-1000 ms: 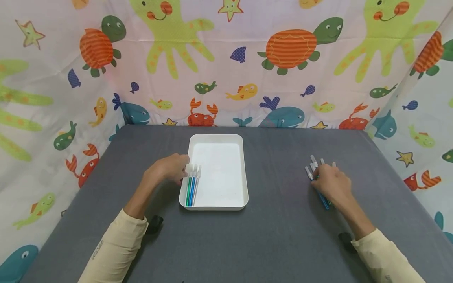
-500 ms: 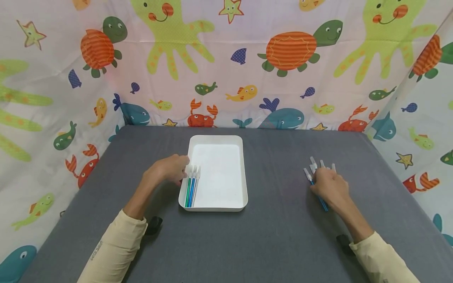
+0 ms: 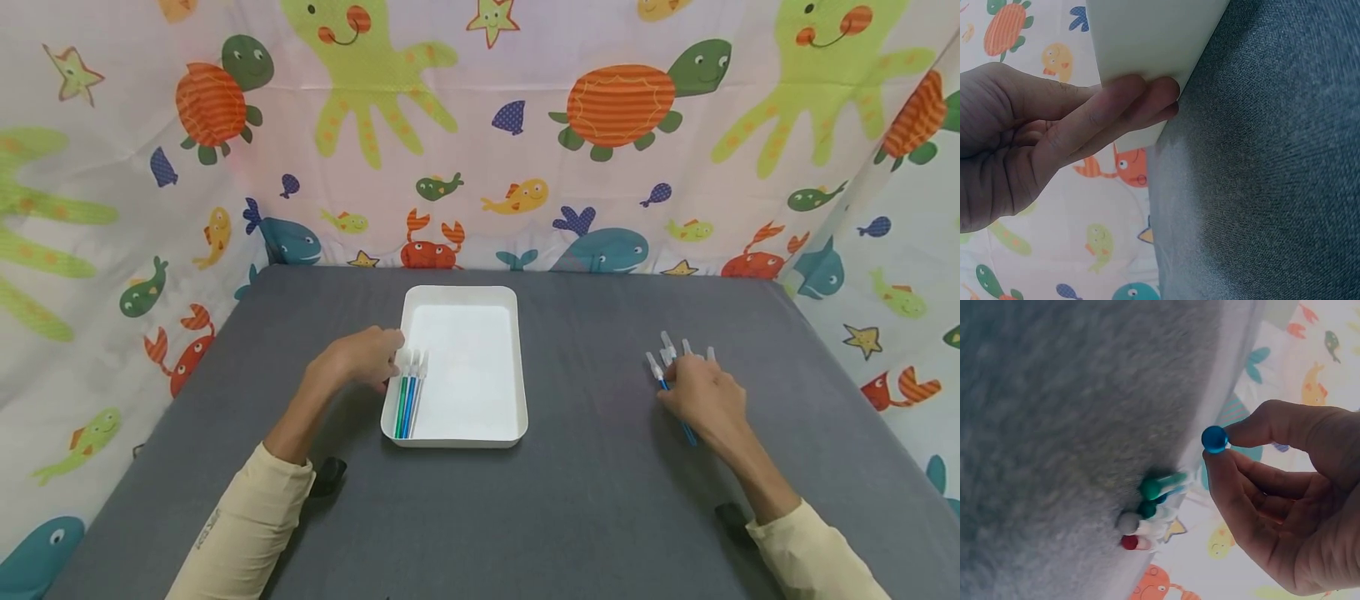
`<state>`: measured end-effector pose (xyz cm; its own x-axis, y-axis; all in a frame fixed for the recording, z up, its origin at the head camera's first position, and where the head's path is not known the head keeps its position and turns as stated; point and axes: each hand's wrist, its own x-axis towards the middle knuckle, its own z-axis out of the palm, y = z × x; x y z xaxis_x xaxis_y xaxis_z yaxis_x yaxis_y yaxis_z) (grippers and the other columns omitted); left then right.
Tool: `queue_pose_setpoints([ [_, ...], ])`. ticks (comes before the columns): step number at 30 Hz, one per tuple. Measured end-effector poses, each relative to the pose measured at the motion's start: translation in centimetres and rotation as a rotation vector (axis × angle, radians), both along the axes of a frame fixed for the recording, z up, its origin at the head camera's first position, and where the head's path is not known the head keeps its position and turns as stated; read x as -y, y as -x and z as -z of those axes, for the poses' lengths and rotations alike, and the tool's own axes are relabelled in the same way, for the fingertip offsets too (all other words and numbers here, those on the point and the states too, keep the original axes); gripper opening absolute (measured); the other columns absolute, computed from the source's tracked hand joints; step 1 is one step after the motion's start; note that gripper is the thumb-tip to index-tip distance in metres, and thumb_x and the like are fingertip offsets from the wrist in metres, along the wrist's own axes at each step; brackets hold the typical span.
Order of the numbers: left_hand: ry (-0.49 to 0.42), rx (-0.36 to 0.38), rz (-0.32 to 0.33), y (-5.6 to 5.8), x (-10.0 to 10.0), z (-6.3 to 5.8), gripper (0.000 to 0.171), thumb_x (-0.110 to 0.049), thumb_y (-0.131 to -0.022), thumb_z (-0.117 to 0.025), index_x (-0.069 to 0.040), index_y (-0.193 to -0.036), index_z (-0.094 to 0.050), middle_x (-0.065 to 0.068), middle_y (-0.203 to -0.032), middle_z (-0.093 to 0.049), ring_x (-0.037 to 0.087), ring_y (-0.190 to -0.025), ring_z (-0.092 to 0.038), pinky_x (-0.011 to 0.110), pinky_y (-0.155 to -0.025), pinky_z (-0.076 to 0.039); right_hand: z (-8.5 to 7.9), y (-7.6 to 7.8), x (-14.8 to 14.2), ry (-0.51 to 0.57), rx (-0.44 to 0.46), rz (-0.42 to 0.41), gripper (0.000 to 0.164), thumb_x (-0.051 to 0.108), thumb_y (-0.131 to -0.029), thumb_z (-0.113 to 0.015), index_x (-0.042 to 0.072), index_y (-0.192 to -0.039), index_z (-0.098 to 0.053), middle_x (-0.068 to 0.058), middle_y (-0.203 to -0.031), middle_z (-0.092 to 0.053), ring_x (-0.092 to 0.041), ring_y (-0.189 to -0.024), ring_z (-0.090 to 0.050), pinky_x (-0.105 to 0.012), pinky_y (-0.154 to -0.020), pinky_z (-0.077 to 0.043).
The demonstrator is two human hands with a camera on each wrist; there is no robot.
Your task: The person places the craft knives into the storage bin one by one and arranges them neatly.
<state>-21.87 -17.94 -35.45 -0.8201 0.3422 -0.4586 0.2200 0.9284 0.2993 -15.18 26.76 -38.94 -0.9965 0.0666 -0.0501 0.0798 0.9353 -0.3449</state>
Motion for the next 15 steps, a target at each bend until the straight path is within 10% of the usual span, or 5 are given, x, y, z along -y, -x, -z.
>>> queue_pose_setpoints([
  [15, -0.011, -0.005, 0.023, -0.1, -0.1, 0.0, 0.035, -0.010, -0.103, -0.065, 0.003, -0.134, -0.056, 0.015, -0.109, -0.068, 0.019, -0.088, -0.065, 0.027, -0.072, -0.055, -2.9, -0.3, 3.6, 0.140, -0.030, -0.073, 0.027, 0.015, -0.089, -0.074, -0.002, -0.109, -0.076, -0.016, -0.094, -0.077, -0.026, -0.083, -0.070, -0.041, -0.070, -0.053],
])
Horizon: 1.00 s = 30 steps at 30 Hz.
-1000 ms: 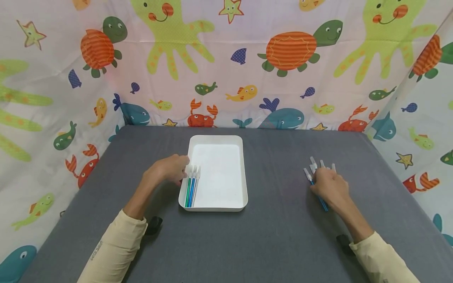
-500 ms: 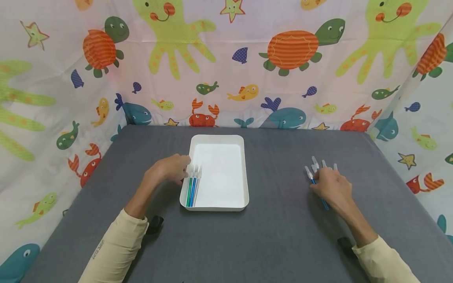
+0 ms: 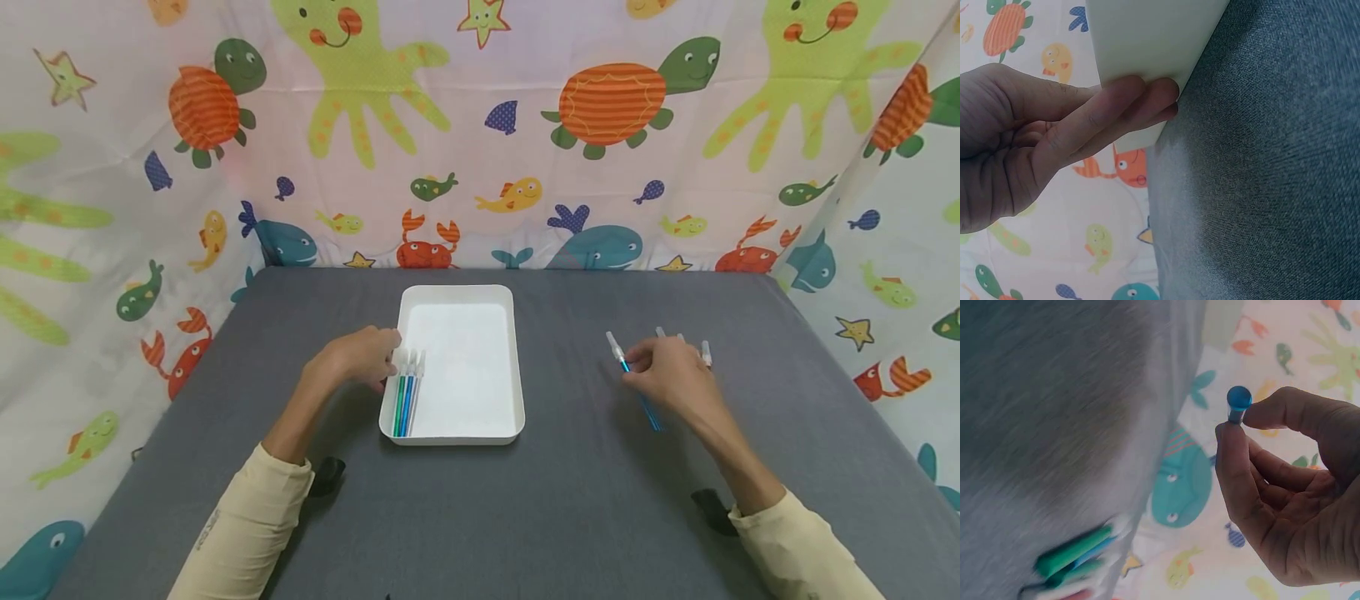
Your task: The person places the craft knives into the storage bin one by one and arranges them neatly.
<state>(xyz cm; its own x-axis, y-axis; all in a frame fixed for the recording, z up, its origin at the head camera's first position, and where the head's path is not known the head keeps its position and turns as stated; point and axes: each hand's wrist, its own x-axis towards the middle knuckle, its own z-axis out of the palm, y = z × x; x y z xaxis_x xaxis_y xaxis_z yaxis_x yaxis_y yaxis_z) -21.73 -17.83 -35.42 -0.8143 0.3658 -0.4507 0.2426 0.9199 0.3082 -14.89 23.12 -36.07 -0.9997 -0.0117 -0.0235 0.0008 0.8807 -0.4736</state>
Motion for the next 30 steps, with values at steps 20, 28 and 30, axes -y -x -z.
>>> queue_pose_setpoints([
  [20, -0.002, 0.002, 0.003, 0.0, -0.1, 0.0, 0.036, -0.010, -0.103, -0.065, 0.003, -0.135, -0.056, 0.015, -0.110, -0.068, 0.019, -0.089, -0.066, 0.026, -0.072, -0.054, -1.3, 1.1, 5.8, 0.256, -0.010, -0.123, 0.024, 0.008, -0.087, -0.070, -0.003, -0.108, -0.077, -0.018, -0.094, -0.077, -0.024, -0.083, -0.070, -0.034, -0.070, -0.055],
  [28, -0.015, 0.028, -0.024, 0.1, 0.0, 0.0, 0.038, -0.010, -0.103, -0.065, 0.003, -0.137, -0.055, 0.015, -0.112, -0.067, 0.019, -0.090, -0.066, 0.030, -0.080, -0.061, -0.6, 1.7, 10.1, 0.293, 0.038, -0.141, 0.021, 0.006, -0.087, -0.072, 0.000, -0.106, -0.077, -0.014, -0.092, -0.076, -0.021, -0.080, -0.067, -0.032, -0.069, -0.054],
  [30, -0.018, 0.029, -0.025, 0.1, 0.0, -0.1, 0.039, -0.010, -0.103, -0.065, 0.003, -0.138, -0.054, 0.015, -0.113, -0.067, 0.019, -0.091, -0.067, 0.030, -0.080, -0.061, -0.3, 1.8, 11.2, 0.288, 0.044, -0.154, 0.021, 0.006, -0.086, -0.072, 0.001, -0.106, -0.077, -0.012, -0.090, -0.075, -0.019, -0.077, -0.066, -0.029, -0.066, -0.052],
])
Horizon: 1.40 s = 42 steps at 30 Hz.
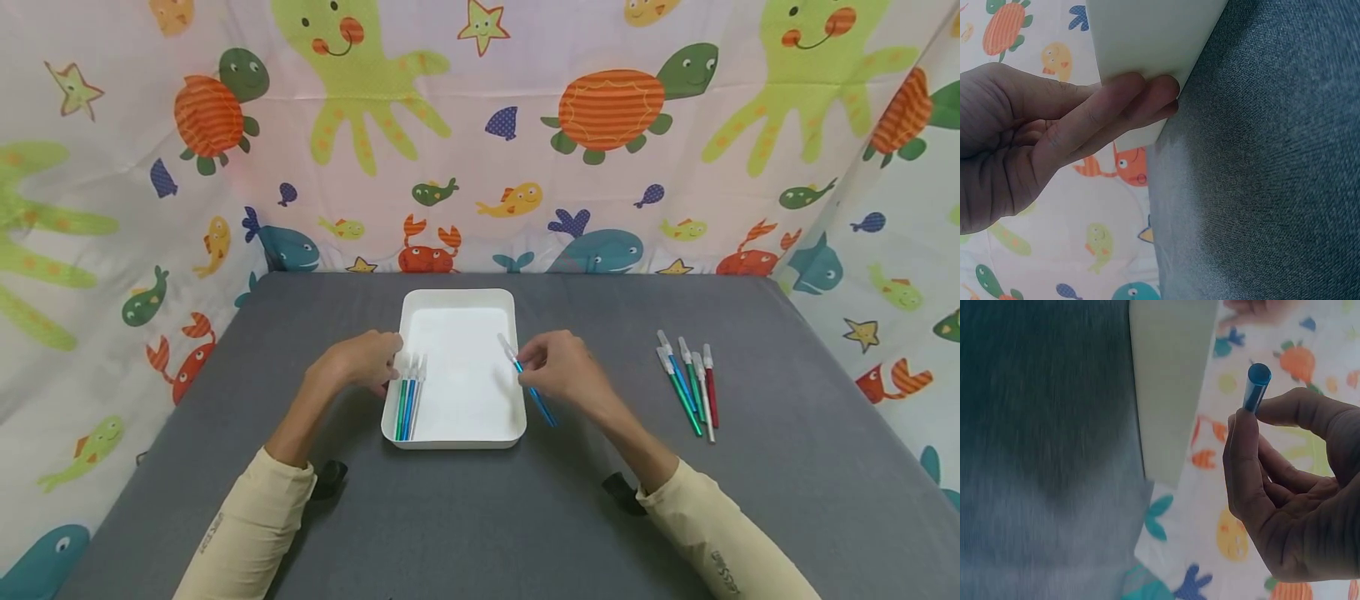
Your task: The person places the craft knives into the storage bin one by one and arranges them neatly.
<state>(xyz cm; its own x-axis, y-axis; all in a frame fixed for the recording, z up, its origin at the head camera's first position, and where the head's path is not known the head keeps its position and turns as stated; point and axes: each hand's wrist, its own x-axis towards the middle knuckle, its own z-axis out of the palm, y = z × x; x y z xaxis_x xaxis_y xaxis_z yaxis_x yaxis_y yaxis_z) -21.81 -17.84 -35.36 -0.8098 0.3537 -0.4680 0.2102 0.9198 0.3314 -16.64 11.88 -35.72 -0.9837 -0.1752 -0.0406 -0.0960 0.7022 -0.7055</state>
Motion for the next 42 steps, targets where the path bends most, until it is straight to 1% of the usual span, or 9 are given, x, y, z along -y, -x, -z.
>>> queue_pose_setpoints([
  [7, 0.012, 0.001, -0.015, 0.0, 0.0, -0.3, 0.041, -0.010, -0.102, -0.065, 0.003, -0.139, -0.054, 0.016, -0.115, -0.067, 0.020, -0.093, -0.067, 0.030, -0.081, -0.062, 0.8, 0.2, 3.7, -0.034, -0.004, -0.052, 0.021, 0.007, -0.082, -0.074, 0.006, -0.102, -0.078, -0.007, -0.086, -0.075, -0.016, -0.070, -0.064, -0.027, -0.059, -0.050],
  [12, 0.002, 0.011, -0.023, 0.1, 0.0, -0.3, 0.040, -0.009, -0.102, -0.065, 0.003, -0.139, -0.054, 0.017, -0.115, -0.067, 0.020, -0.092, -0.067, 0.033, -0.083, -0.063, 1.0, 0.7, 6.1, -0.016, 0.014, -0.070, 0.017, 0.008, -0.082, -0.074, 0.008, -0.099, -0.077, -0.006, -0.087, -0.075, -0.015, -0.063, -0.066, -0.027, -0.055, -0.050],
  [15, -0.007, 0.020, -0.030, 0.1, 0.0, -0.3, 0.041, -0.009, -0.102, -0.065, 0.003, -0.139, -0.054, 0.017, -0.116, -0.067, 0.021, -0.093, -0.067, 0.034, -0.084, -0.063, 1.4, 1.2, 7.4, -0.014, 0.036, -0.058, 0.015, 0.010, -0.083, -0.076, 0.008, -0.098, -0.077, -0.006, -0.084, -0.074, -0.014, -0.057, -0.066, -0.027, -0.053, -0.050],
  [21, -0.020, 0.028, -0.030, 0.1, 0.1, -0.1, 0.043, -0.009, -0.102, -0.065, 0.003, -0.141, -0.053, 0.018, -0.119, -0.067, 0.021, -0.096, -0.068, 0.034, -0.085, -0.063, 2.3, 1.9, 9.5, -0.062, 0.043, 0.001, 0.012, 0.013, -0.084, -0.080, 0.008, -0.095, -0.077, -0.006, -0.084, -0.074, -0.012, -0.054, -0.066, -0.026, -0.052, -0.049],
  [26, -0.021, 0.027, -0.032, 0.1, 0.3, -0.1, 0.040, -0.008, -0.102, -0.066, 0.003, -0.139, -0.054, 0.018, -0.117, -0.068, 0.021, -0.094, -0.069, 0.033, -0.083, -0.064, 2.8, 2.3, 10.8, -0.075, 0.072, -0.007, 0.012, 0.014, -0.085, -0.081, 0.007, -0.095, -0.076, -0.007, -0.089, -0.075, -0.012, -0.054, -0.068, -0.026, -0.053, -0.047],
  [29, -0.023, 0.013, -0.017, 0.1, 0.3, 0.0, 0.036, -0.008, -0.102, -0.066, 0.004, -0.134, -0.056, 0.017, -0.114, -0.069, 0.020, -0.091, -0.069, 0.032, -0.081, -0.064, 3.1, 2.4, 11.4, -0.085, 0.079, -0.014, 0.015, 0.015, -0.086, -0.081, 0.006, -0.096, -0.076, -0.007, -0.089, -0.075, -0.013, -0.055, -0.067, -0.026, -0.053, -0.047],
  [33, -0.036, -0.006, 0.008, 0.0, 0.1, 0.2, 0.033, -0.007, -0.102, -0.065, 0.004, -0.131, -0.058, 0.016, -0.111, -0.069, 0.020, -0.089, -0.069, 0.032, -0.080, -0.064, 3.6, 2.3, 11.7, -0.098, 0.068, -0.004, 0.014, 0.015, -0.086, -0.082, 0.005, -0.093, -0.074, -0.007, -0.086, -0.072, -0.013, -0.056, -0.064, -0.024, -0.052, -0.046],
  [38, -0.036, -0.006, 0.012, 0.0, 0.0, 0.1, 0.035, -0.007, -0.102, -0.065, 0.004, -0.134, -0.057, 0.017, -0.112, -0.069, 0.020, -0.090, -0.070, 0.033, -0.082, -0.064, 4.1, 2.3, 12.1, -0.062, 0.062, -0.009, 0.013, 0.013, -0.086, -0.082, 0.003, -0.088, -0.074, -0.007, -0.082, -0.070, -0.014, -0.058, -0.059, -0.023, -0.051, -0.042],
  [42, -0.033, -0.007, 0.018, 0.0, 0.0, 0.0, 0.036, -0.007, -0.102, -0.065, 0.005, -0.135, -0.056, 0.018, -0.114, -0.069, 0.020, -0.090, -0.070, 0.033, -0.082, -0.064, 4.3, 2.3, 12.5, -0.028, 0.070, -0.016, 0.015, 0.013, -0.088, -0.082, 0.001, -0.091, -0.074, -0.009, -0.082, -0.071, -0.014, -0.059, -0.061, -0.022, -0.052, -0.044],
])
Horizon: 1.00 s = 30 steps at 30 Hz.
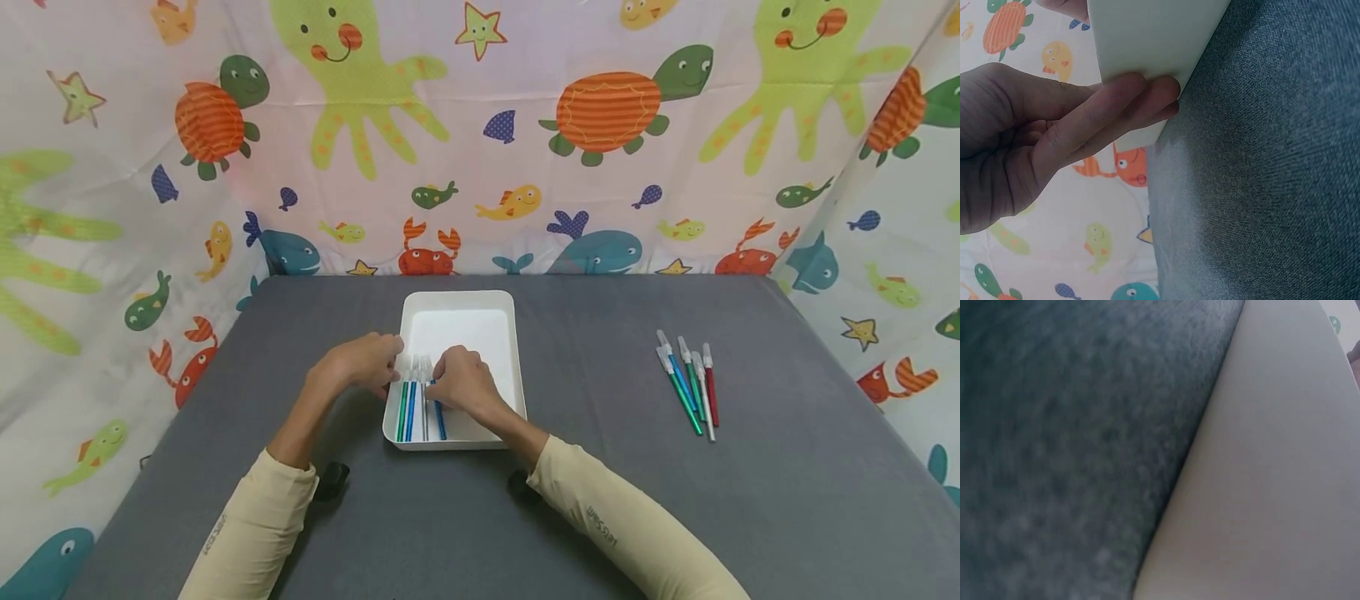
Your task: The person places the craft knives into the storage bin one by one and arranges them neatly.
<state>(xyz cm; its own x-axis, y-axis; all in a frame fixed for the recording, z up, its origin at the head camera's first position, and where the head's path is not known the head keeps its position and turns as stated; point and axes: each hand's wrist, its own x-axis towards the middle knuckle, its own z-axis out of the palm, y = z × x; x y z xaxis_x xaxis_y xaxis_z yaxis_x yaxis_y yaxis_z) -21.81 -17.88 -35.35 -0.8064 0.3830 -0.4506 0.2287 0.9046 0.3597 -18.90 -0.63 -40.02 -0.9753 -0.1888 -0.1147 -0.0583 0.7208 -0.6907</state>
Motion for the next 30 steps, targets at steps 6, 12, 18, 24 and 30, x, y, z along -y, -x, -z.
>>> queue_pose_setpoints([
  [6, -0.007, 0.005, -0.010, 0.0, 0.0, 0.0, 0.037, -0.006, -0.102, -0.065, 0.005, -0.136, -0.055, 0.019, -0.117, -0.068, 0.020, -0.091, -0.070, 0.034, -0.082, -0.064, 0.0, -0.1, 0.3, 0.043, 0.020, 0.003, 0.017, 0.011, -0.088, -0.082, -0.001, -0.097, -0.074, -0.012, -0.090, -0.074, -0.015, -0.063, -0.065, -0.021, -0.054, -0.047],
  [12, -0.009, 0.006, -0.006, 0.1, 0.0, -0.1, 0.034, -0.006, -0.102, -0.065, 0.006, -0.133, -0.057, 0.019, -0.114, -0.069, 0.020, -0.090, -0.071, 0.034, -0.082, -0.064, 0.1, -0.1, 0.3, 0.083, 0.054, -0.008, 0.018, 0.005, -0.086, -0.080, -0.002, -0.101, -0.073, -0.010, -0.080, -0.074, -0.014, -0.059, -0.065, -0.021, -0.053, -0.044],
  [18, -0.021, 0.003, -0.008, 0.0, 0.0, -0.1, 0.032, -0.005, -0.102, -0.065, 0.006, -0.131, -0.057, 0.019, -0.112, -0.069, 0.021, -0.089, -0.070, 0.034, -0.081, -0.064, 0.1, -0.3, 0.1, 0.090, 0.055, -0.035, 0.020, 0.003, -0.086, -0.077, -0.003, -0.105, -0.074, -0.009, -0.077, -0.073, -0.013, -0.060, -0.063, -0.022, -0.054, -0.043],
  [24, -0.010, 0.004, -0.014, 0.0, 0.0, -0.1, 0.034, -0.007, -0.102, -0.065, 0.005, -0.133, -0.057, 0.019, -0.113, -0.069, 0.021, -0.090, -0.069, 0.034, -0.082, -0.064, -0.2, -0.5, -0.1, 0.086, 0.066, -0.055, 0.022, 0.003, -0.088, -0.076, -0.003, -0.109, -0.073, -0.008, -0.076, -0.072, -0.012, -0.059, -0.062, -0.022, -0.054, -0.044],
  [30, 0.012, -0.002, -0.022, 0.0, -0.1, -0.1, 0.038, -0.009, -0.101, -0.067, 0.004, -0.136, -0.057, 0.018, -0.115, -0.069, 0.022, -0.091, -0.069, 0.035, -0.083, -0.064, -0.8, -0.6, -0.8, 0.089, 0.079, -0.074, 0.023, 0.007, -0.089, -0.077, -0.001, -0.110, -0.074, -0.009, -0.083, -0.073, -0.017, -0.061, -0.069, -0.022, -0.053, -0.048],
])
